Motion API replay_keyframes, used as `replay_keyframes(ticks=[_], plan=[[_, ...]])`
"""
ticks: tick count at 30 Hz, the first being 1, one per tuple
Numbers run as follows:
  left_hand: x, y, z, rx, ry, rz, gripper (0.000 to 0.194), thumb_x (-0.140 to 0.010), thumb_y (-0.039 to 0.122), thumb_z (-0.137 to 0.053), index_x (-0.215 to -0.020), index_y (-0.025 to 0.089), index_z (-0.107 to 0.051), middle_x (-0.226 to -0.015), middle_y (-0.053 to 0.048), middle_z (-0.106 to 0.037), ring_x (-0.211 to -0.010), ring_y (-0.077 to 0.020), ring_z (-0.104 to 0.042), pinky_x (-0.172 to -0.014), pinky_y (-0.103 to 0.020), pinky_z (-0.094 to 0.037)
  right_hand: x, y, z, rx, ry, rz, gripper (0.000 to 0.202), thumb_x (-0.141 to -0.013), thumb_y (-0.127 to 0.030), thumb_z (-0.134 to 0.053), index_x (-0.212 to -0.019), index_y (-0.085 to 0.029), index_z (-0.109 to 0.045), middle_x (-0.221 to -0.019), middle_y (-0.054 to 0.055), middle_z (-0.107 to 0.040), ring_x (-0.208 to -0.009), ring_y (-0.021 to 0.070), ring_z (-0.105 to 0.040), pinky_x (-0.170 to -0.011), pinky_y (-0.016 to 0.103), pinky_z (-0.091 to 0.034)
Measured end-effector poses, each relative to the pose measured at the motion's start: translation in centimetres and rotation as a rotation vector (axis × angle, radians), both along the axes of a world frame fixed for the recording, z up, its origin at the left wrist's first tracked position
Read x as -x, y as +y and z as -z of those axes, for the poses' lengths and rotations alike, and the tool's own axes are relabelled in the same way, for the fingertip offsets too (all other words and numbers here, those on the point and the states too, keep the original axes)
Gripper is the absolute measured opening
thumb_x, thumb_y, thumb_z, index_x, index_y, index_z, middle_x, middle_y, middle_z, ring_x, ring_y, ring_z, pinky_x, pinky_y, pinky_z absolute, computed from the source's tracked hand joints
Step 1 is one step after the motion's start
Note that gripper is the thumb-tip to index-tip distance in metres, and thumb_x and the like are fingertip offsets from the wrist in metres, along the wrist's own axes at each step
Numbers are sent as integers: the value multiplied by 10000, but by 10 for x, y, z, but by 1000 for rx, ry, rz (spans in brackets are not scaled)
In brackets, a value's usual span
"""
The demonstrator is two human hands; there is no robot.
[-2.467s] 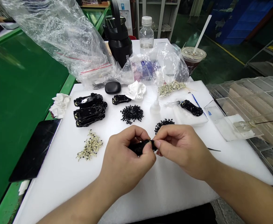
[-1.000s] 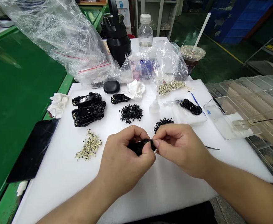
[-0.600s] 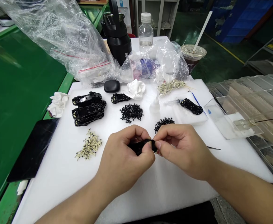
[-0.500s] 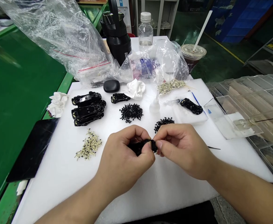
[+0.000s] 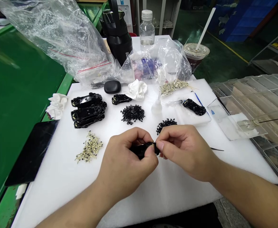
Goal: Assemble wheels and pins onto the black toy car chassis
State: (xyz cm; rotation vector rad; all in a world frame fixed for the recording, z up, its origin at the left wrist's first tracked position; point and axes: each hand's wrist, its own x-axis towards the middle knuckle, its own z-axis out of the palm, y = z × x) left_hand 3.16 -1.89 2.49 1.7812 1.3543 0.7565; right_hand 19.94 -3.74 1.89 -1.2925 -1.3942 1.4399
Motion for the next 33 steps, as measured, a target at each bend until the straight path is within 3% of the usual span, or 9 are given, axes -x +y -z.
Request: replay_keyframes(ticks=[6, 11, 15, 22, 28, 33], plan=[[4, 0, 3, 0, -35, 50, 44, -755, 171, -584, -732, 192, -614, -563, 59, -584, -488, -78, -516, -465, -184, -424, 0, 0, 1, -12, -40, 29, 136, -816, -166, -636, -681, -163, -630, -667, -11, -581, -658, 115, -506, -590, 241, -414], [11, -4, 8, 120, -214, 132, 179, -838, 165, -550, -993, 239, -601, -803, 46, -663, -599, -98, -611, -552, -224, -512, -3, 1, 1, 17, 15, 55, 154, -835, -164, -607, -682, -163, -618, -645, -12, -584, -629, 119, -526, -563, 241, -424], [11, -7, 6, 197, -236, 122, 293, -855, 126, -512, -1101, 286, -518, -947, 50, -615, -598, -80, -604, -515, -222, -508, -5, 5, 3, 57, 19, 34, 160, -845, -174, -610, -687, -161, -628, -614, -20, -594, -599, 110, -565, -537, 215, -439], [10, -8, 4, 244, -277, 125, 299, -880, 116, -490, -1122, 292, -486, -945, 54, -569, -604, -62, -623, -498, -194, -506, -3, 9, 5, 125, 75, 22, 180, -839, -183, -626, -662, -154, -610, -589, -44, -588, -556, 72, -596, -526, 151, -470], [10, -6, 4, 261, -217, 79, 285, -869, 145, -513, -1116, 287, -524, -977, 48, -587, -617, -72, -628, -509, -214, -517, 0, 6, 7, 69, -117, 74, 130, -819, -197, -622, -694, -166, -630, -608, -17, -599, -589, 130, -597, -500, 218, -429], [11, -6, 3, 269, -239, 134, 359, -838, 101, -484, -1140, 294, -505, -982, 43, -589, -610, -80, -629, -481, -210, -511, -1, 5, 8, 46, -111, 72, 134, -816, -185, -612, -682, -168, -614, -641, -7, -604, -631, 136, -569, -540, 245, -420]])
